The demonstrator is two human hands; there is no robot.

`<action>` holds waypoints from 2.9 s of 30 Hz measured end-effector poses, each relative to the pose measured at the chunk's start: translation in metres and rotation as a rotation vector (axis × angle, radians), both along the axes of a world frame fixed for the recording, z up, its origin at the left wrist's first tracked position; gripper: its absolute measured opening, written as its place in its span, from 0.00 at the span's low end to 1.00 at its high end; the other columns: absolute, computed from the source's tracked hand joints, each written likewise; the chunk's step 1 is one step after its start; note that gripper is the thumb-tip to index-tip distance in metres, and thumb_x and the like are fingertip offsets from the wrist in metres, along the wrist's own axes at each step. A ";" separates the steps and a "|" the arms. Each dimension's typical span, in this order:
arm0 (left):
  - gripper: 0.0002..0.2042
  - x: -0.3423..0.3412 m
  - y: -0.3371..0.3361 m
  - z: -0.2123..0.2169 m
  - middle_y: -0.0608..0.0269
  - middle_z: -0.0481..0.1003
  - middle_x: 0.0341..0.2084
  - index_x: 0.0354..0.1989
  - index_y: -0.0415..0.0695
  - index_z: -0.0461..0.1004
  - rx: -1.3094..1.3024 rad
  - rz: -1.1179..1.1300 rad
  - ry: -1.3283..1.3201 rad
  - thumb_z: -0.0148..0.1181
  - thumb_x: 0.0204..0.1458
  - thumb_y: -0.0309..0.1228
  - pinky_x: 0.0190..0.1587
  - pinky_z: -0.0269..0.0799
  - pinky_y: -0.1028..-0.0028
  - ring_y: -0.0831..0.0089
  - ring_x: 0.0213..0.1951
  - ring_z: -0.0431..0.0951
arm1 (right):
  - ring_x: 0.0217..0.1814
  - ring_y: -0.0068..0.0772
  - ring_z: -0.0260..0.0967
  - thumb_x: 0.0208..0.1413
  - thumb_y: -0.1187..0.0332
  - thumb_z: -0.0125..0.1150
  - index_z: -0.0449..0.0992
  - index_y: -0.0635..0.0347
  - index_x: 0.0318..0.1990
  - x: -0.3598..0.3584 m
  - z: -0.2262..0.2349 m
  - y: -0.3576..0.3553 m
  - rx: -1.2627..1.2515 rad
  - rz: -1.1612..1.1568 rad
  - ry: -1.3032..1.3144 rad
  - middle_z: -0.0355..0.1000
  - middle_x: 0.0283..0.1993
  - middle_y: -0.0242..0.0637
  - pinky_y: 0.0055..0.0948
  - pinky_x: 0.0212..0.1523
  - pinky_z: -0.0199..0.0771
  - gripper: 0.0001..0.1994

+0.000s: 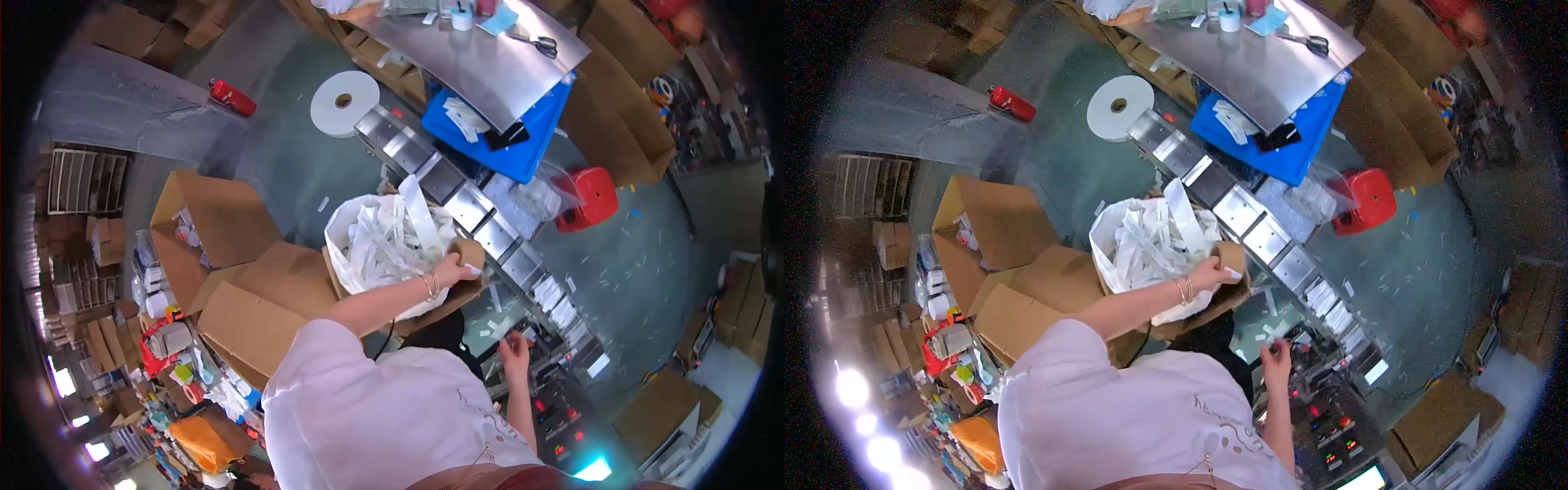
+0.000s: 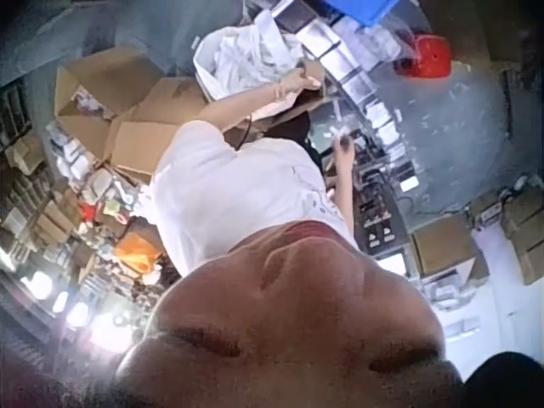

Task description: Assembling cleaning dusters by attaching feathery heads to plastic handles using a rotary assembly machine.

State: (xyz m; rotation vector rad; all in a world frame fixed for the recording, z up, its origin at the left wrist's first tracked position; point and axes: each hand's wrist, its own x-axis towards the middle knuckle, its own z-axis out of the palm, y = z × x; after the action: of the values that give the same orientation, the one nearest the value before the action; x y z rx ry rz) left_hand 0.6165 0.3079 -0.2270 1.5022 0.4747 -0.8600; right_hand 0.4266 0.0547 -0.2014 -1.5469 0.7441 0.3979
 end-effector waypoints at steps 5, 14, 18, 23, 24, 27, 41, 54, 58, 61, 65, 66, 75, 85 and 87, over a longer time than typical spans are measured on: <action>0.19 0.063 0.067 -0.033 0.52 0.76 0.23 0.25 0.40 0.76 0.590 -0.225 -0.347 0.64 0.43 0.47 0.33 0.71 0.64 0.61 0.29 0.77 | 0.28 0.18 0.62 0.52 0.69 0.64 0.70 0.63 0.38 -0.062 -0.004 -0.056 -0.146 -0.155 0.332 0.68 0.29 0.28 0.19 0.27 0.62 0.10; 0.08 0.130 0.113 0.020 0.51 0.75 0.33 0.30 0.42 0.75 0.846 -0.287 -0.574 0.56 0.49 0.34 0.43 0.70 0.58 0.52 0.38 0.75 | 0.16 0.24 0.65 0.54 0.67 0.61 0.70 0.58 0.37 -0.098 -0.006 -0.107 0.019 -0.287 0.557 0.68 0.22 0.30 0.24 0.11 0.56 0.08; 0.09 0.158 0.115 0.018 0.49 0.73 0.35 0.34 0.40 0.73 0.879 -0.319 -0.574 0.55 0.51 0.32 0.43 0.71 0.58 0.51 0.39 0.75 | 0.23 0.22 0.67 0.54 0.67 0.62 0.72 0.61 0.38 -0.063 -0.004 -0.087 -0.039 -0.258 0.510 0.70 0.25 0.30 0.23 0.20 0.63 0.09; 0.11 0.254 0.107 0.011 0.47 0.75 0.33 0.37 0.40 0.74 1.049 -0.305 -0.694 0.48 0.54 0.32 0.38 0.74 0.57 0.50 0.37 0.78 | 0.25 0.16 0.64 0.53 0.68 0.62 0.75 0.62 0.38 -0.040 -0.007 -0.080 -0.107 -0.214 0.281 0.71 0.28 0.28 0.21 0.25 0.64 0.08; 0.11 0.289 0.099 0.014 0.48 0.76 0.33 0.38 0.40 0.75 1.123 -0.264 -0.714 0.47 0.55 0.32 0.37 0.75 0.57 0.51 0.36 0.79 | 0.27 0.22 0.68 0.55 0.67 0.61 0.73 0.63 0.41 -0.039 -0.004 -0.081 -0.130 -0.167 0.270 0.71 0.30 0.31 0.23 0.26 0.68 0.11; 0.12 0.412 0.110 0.030 0.51 0.75 0.41 0.41 0.40 0.74 1.296 -0.166 -0.643 0.45 0.55 0.28 0.39 0.76 0.60 0.56 0.40 0.79 | 0.32 0.27 0.73 0.56 0.66 0.60 0.71 0.66 0.43 -0.022 0.020 -0.074 -0.157 -0.117 0.275 0.72 0.31 0.35 0.25 0.28 0.74 0.13; 0.31 0.206 0.007 -0.034 0.39 0.63 0.55 0.59 0.34 0.57 0.611 -0.733 -0.633 0.58 0.51 0.40 0.59 0.60 0.61 0.45 0.57 0.63 | 0.27 0.19 0.62 0.57 0.64 0.57 0.72 0.59 0.36 -0.103 0.070 -0.062 -0.235 -0.233 0.252 0.70 0.28 0.29 0.23 0.27 0.62 0.08; 0.31 0.017 0.138 0.019 0.44 0.59 0.60 0.59 0.34 0.58 1.135 -0.907 -0.540 0.54 0.54 0.45 0.63 0.44 0.44 0.49 0.65 0.52 | 0.29 0.15 0.65 0.58 0.67 0.57 0.74 0.58 0.41 -0.248 0.074 0.003 -0.055 -0.694 0.586 0.70 0.30 0.25 0.16 0.27 0.61 0.07; 0.28 -0.003 0.135 0.023 0.41 0.63 0.55 0.56 0.32 0.61 1.033 -0.871 -0.670 0.55 0.54 0.41 0.61 0.50 0.49 0.46 0.60 0.58 | 0.31 0.19 0.70 0.57 0.60 0.60 0.74 0.57 0.44 -0.217 0.077 -0.004 -0.033 -0.695 0.536 0.73 0.34 0.28 0.18 0.29 0.67 0.13; 0.24 -0.008 0.100 0.030 0.39 0.66 0.50 0.52 0.32 0.64 0.772 -0.729 -0.735 0.58 0.52 0.37 0.58 0.57 0.57 0.43 0.54 0.64 | 0.34 0.19 0.69 0.58 0.64 0.59 0.72 0.61 0.46 -0.185 0.095 -0.002 -0.040 -0.735 0.462 0.72 0.36 0.30 0.18 0.31 0.66 0.13; 0.24 -0.034 0.062 0.056 0.44 0.67 0.51 0.55 0.38 0.64 0.655 -0.705 -0.477 0.55 0.55 0.41 0.58 0.60 0.63 0.50 0.55 0.65 | 0.34 0.21 0.70 0.58 0.65 0.59 0.73 0.61 0.46 -0.208 0.074 0.001 0.035 -0.692 0.434 0.72 0.37 0.32 0.20 0.30 0.65 0.12; 0.23 -0.051 0.069 0.051 0.46 0.68 0.51 0.52 0.38 0.67 0.606 -0.700 -0.459 0.55 0.55 0.42 0.57 0.61 0.64 0.51 0.55 0.66 | 0.34 0.22 0.69 0.57 0.65 0.59 0.73 0.62 0.45 -0.221 0.057 -0.004 0.022 -0.594 0.367 0.72 0.37 0.32 0.19 0.32 0.65 0.13; 0.20 -0.213 0.098 0.082 0.49 0.77 0.36 0.43 0.36 0.73 0.556 -0.181 -0.044 0.54 0.53 0.43 0.46 0.71 0.65 0.56 0.40 0.77 | 0.33 0.24 0.72 0.56 0.60 0.61 0.72 0.59 0.43 -0.155 -0.014 -0.080 0.193 -0.297 0.330 0.74 0.39 0.36 0.21 0.30 0.66 0.14; 0.18 -0.345 0.076 0.102 0.45 0.77 0.34 0.36 0.39 0.77 0.632 0.040 0.032 0.51 0.52 0.43 0.45 0.71 0.61 0.51 0.39 0.77 | 0.16 0.20 0.60 0.56 0.58 0.61 0.73 0.57 0.30 -0.099 -0.058 -0.165 -0.263 0.575 0.223 0.67 0.21 0.29 0.21 0.16 0.57 0.13; 0.18 -0.357 0.070 0.091 0.44 0.76 0.32 0.32 0.39 0.77 0.573 0.035 0.046 0.50 0.53 0.43 0.44 0.70 0.59 0.49 0.38 0.76 | 0.15 0.20 0.58 0.55 0.59 0.62 0.74 0.59 0.33 -0.072 -0.022 -0.137 -0.033 0.379 0.412 0.66 0.18 0.29 0.21 0.16 0.56 0.12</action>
State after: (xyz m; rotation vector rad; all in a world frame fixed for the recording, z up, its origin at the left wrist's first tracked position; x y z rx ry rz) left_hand 0.2596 0.3777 -0.1363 1.9889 0.8279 -0.7653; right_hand 0.3548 -0.0828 -0.2235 -1.6595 0.7695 1.0118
